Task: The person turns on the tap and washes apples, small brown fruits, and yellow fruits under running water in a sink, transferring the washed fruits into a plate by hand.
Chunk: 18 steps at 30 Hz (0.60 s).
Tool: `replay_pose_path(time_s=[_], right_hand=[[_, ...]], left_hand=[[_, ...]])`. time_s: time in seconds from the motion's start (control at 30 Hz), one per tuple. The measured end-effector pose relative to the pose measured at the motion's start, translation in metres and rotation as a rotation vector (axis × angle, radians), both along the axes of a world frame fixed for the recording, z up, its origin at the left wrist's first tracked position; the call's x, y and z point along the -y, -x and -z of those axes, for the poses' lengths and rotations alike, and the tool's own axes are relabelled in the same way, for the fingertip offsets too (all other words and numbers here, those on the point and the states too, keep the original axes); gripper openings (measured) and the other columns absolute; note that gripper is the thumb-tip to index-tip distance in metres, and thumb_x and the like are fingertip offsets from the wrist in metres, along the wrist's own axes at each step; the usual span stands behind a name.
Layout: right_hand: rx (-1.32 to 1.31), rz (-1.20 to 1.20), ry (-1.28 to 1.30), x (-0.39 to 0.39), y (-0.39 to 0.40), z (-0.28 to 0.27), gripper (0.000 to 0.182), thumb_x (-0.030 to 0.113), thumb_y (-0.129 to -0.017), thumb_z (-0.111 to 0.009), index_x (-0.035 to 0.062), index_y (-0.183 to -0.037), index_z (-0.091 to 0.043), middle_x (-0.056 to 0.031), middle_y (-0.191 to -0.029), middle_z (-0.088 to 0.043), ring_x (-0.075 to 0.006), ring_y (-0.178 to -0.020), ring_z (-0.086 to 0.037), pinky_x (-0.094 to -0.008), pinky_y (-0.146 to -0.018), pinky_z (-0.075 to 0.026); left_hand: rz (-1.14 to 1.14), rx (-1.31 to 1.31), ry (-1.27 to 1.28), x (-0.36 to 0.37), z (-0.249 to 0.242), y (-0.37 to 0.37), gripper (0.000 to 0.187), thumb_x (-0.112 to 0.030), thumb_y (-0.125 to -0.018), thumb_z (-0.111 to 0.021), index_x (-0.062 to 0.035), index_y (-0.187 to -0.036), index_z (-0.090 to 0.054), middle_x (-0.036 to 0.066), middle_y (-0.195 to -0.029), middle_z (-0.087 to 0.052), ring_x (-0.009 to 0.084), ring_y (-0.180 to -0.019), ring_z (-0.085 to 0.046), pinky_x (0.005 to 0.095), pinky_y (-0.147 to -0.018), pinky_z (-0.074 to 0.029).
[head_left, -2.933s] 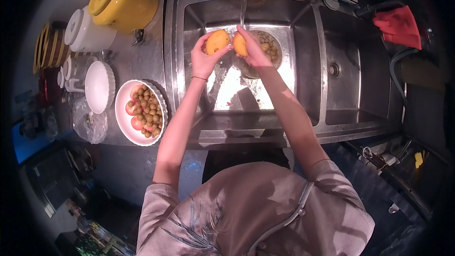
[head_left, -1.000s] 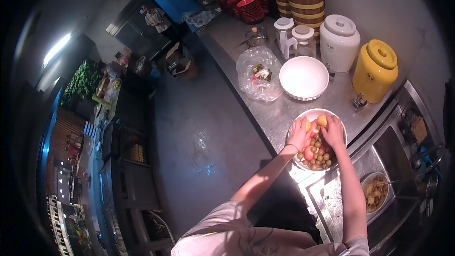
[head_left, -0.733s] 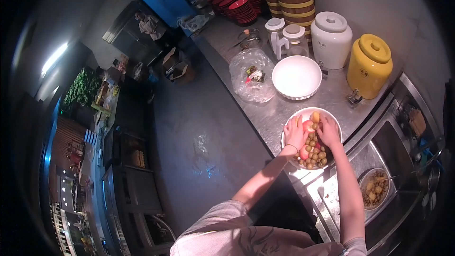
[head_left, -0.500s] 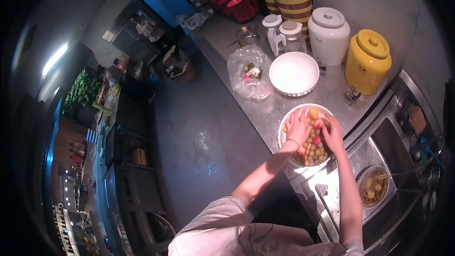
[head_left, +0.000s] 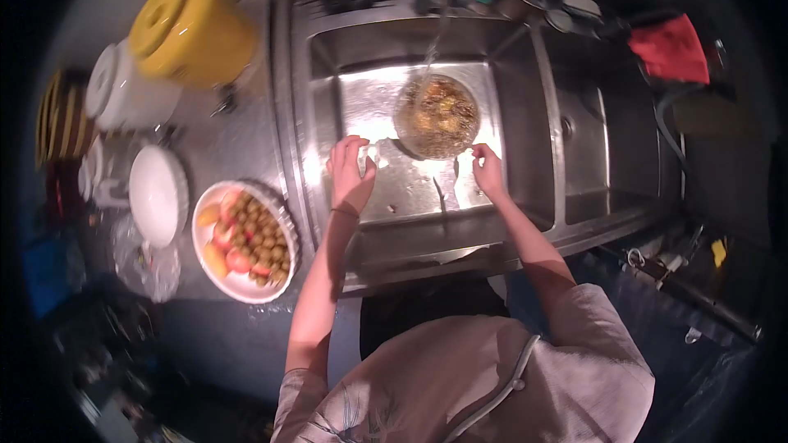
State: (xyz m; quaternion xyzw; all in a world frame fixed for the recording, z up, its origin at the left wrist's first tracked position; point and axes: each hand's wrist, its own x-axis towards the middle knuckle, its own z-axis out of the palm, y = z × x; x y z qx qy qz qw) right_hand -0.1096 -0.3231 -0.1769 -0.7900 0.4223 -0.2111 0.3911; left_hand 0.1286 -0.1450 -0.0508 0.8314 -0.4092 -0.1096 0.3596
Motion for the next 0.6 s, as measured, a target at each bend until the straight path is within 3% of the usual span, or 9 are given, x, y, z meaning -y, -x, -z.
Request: replay_pose_path(time_s=[0.13,0.2,0.27,0.33,0.37,0.47,0.5,0.6], right_hand=[[-0.03,0.085,-0.088,0.018,-0.001,0.018,0.021,-0.005,-0.074,-0.051,0.0005,-0.094,-0.056,-0.0128,-0.079,-0.06,-0.0205,-0.071,-0.059,-0.0297,-0.067,-0.046],[-0.031,-0.021,-0.095,0.032,-0.007,0.048,0.023,-0.002,-0.075,-0.051,0.0014,-0.096,-0.057,-0.0133,-0.079,-0.061,-0.0225,-0.072,-0.06,-0.0303,-0.068,-0.048],[-0.16,0.002,-0.257,0.04,-0.024,0.049,0.024,0.0,-0.075,-0.049,0.001,-0.097,-0.057,-0.0165,-0.086,-0.061,-0.0267,-0.083,-0.06,-0.0339,-0.076,-0.047],[-0.214,-0.14,-0.167,0.056,-0.043,0.06,0.027,0.0,-0.075,-0.048,0.0009,-0.101,-0.056,-0.0179,-0.097,-0.058,-0.0292,-0.095,-0.056,-0.036,-0.084,-0.044],[-0.238,-0.218,-0.119,0.06,-0.048,0.065,0.029,0.0,-0.075,-0.047,0.0008,-0.103,-0.055,-0.0186,-0.102,-0.057,-0.0304,-0.1,-0.054,-0.037,-0.088,-0.042],[-0.458,-0.41,-0.02,0.068,-0.06,0.075,0.038,0.0,-0.074,-0.047,0.0008,-0.112,-0.049,-0.0186,-0.119,-0.048,-0.0322,-0.113,-0.044,-0.0385,-0.097,-0.035],[-0.537,-0.412,-0.086,0.068,-0.06,0.089,0.045,0.0,-0.075,-0.047,0.0028,-0.119,-0.042,-0.0162,-0.128,-0.04,-0.0302,-0.12,-0.037,-0.0379,-0.101,-0.031],[-0.675,-0.539,0.062,0.076,-0.06,0.093,0.045,0.001,-0.076,-0.048,0.0025,-0.121,-0.04,-0.0157,-0.132,-0.035,-0.0276,-0.123,-0.032,-0.0381,-0.103,-0.026]], left_hand=[[0.284,-0.074,-0.099,0.051,0.084,0.016,0.029,-0.002,-0.07,-0.055,-0.0087,-0.098,-0.054,0.009,-0.103,-0.051,0.0276,-0.099,-0.048,0.0387,-0.083,-0.038],[0.282,-0.109,-0.086,0.07,0.134,0.02,0.029,-0.001,-0.069,-0.054,-0.0072,-0.098,-0.055,0.013,-0.095,-0.055,0.0322,-0.092,-0.051,0.0397,-0.082,-0.041],[0.314,-0.152,-0.248,0.085,0.159,0.023,0.03,-0.002,-0.073,-0.05,-0.0062,-0.101,-0.057,0.016,-0.095,-0.058,0.0346,-0.09,-0.053,0.0404,-0.082,-0.042],[0.306,-0.134,-0.279,0.099,0.202,0.022,0.031,-0.006,-0.077,-0.045,-0.0068,-0.105,-0.057,0.018,-0.099,-0.058,0.0352,-0.091,-0.054,0.0405,-0.08,-0.043],[0.31,-0.145,-0.442,0.111,0.2,0.021,0.033,-0.012,-0.08,-0.042,-0.0084,-0.109,-0.056,0.018,-0.106,-0.055,0.0352,-0.095,-0.054,0.0399,-0.08,-0.044],[0.555,0.063,-0.491,0.135,0.191,0.019,0.033,-0.011,-0.081,-0.042,-0.0063,-0.111,-0.054,0.018,-0.108,-0.054,0.0355,-0.096,-0.053,0.0389,-0.083,-0.043],[0.522,-0.011,-0.583,0.138,0.206,0.017,0.035,-0.008,-0.081,-0.041,-0.0044,-0.114,-0.049,0.017,-0.113,-0.052,0.0354,-0.1,-0.051,0.0403,-0.088,-0.04],[0.628,0.345,-0.546,0.14,0.245,0.009,0.043,-0.011,-0.08,-0.049,-0.0097,-0.122,-0.042,0.018,-0.118,-0.047,0.0347,-0.106,-0.047,0.0432,-0.088,-0.039]])
